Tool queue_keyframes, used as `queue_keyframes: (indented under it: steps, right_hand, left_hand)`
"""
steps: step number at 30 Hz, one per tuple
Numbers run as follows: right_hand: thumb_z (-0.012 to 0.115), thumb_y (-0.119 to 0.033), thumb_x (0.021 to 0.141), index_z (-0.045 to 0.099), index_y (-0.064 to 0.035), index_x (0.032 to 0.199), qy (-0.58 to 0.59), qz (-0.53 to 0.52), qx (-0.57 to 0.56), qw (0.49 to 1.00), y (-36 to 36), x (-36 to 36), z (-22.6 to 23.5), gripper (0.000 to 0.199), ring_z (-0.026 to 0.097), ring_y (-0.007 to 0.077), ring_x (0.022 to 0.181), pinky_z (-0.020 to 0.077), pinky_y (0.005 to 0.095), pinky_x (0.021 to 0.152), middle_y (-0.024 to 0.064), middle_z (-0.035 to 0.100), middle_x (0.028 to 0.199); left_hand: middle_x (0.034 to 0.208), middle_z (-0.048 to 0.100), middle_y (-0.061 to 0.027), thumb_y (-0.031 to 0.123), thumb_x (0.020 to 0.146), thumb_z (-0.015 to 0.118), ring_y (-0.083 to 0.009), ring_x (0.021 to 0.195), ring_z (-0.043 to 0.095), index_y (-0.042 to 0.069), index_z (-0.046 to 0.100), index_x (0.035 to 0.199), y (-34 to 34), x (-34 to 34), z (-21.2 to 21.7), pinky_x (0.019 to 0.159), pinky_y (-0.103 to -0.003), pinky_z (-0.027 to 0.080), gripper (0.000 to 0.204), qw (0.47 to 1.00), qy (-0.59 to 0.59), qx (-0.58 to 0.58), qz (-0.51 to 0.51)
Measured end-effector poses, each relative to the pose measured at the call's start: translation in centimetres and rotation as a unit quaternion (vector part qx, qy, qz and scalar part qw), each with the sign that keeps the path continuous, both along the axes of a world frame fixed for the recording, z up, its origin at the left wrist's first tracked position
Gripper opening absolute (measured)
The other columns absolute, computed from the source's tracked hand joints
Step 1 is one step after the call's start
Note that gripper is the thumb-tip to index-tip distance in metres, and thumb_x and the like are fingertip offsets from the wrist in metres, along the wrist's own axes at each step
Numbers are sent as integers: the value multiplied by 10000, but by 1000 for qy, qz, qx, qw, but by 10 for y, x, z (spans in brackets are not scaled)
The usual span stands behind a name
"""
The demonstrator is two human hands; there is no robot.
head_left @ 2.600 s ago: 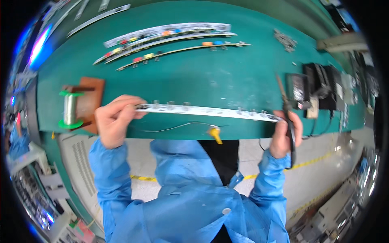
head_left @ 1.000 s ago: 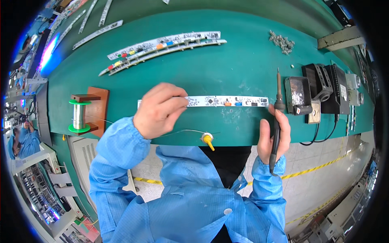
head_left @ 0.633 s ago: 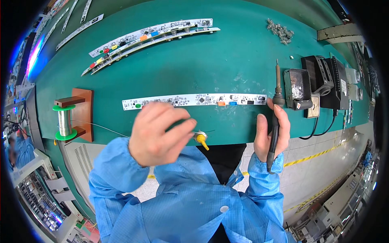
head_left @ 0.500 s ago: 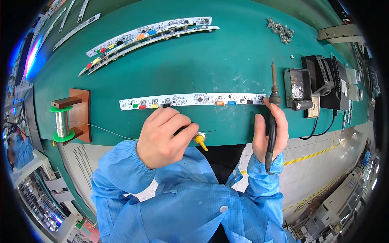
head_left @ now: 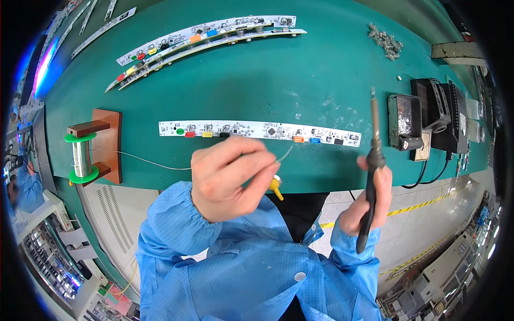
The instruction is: Soldering electronic components onto LED strips at a manual assembly station.
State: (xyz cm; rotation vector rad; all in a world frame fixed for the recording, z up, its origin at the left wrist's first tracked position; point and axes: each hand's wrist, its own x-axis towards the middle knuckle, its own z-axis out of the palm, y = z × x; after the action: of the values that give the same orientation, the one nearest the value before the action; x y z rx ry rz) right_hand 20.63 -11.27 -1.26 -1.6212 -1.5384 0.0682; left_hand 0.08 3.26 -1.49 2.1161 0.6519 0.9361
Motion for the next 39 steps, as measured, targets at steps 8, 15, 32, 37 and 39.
queue_keyframes:
  steps: [8,15,32,37,39]
  right_hand:
    - [615,-138,867,523,-88,1149,34,35,37,998,8,-10,14,300,627,314,801,444,547,864,173,653,933]
    - [562,-60,914,412,-40,1318,6,-60,61,996,7,13,-13,431,559,380,1138,389,500,1006,282,557,1227]
    - [542,-124,934,330,-94,1388,140,-179,204,952,-9,41,-51,501,559,299,1092,430,449,968,264,528,1284]
    - [533,-126,936,320,-102,1391,133,-174,199,955,-11,43,-49,503,552,317,1110,426,463,968,271,518,1292]
    - [529,-126,937,316,-104,1392,129,-167,200,957,-11,43,-49,503,547,322,1126,430,462,959,269,516,1294]
  left_hand:
    - [914,664,-119,-29,634,694,-223,617,636,28,580,667,2,-1,14,505,-300,489,132,999,39,-15,-1]
    - [947,646,-147,-29,601,718,-286,723,599,-14,645,780,14,-3,51,604,-357,499,193,988,93,123,-19]
    - [979,623,-49,138,829,662,-256,902,626,118,715,952,94,245,6,790,-384,511,136,960,215,167,-63]
    - [991,609,-40,160,837,667,-261,909,620,108,706,968,92,264,-3,802,-389,507,146,945,253,193,-79]
    - [983,606,-43,161,836,669,-264,901,620,94,696,968,93,267,-7,798,-394,507,150,938,264,208,-83]
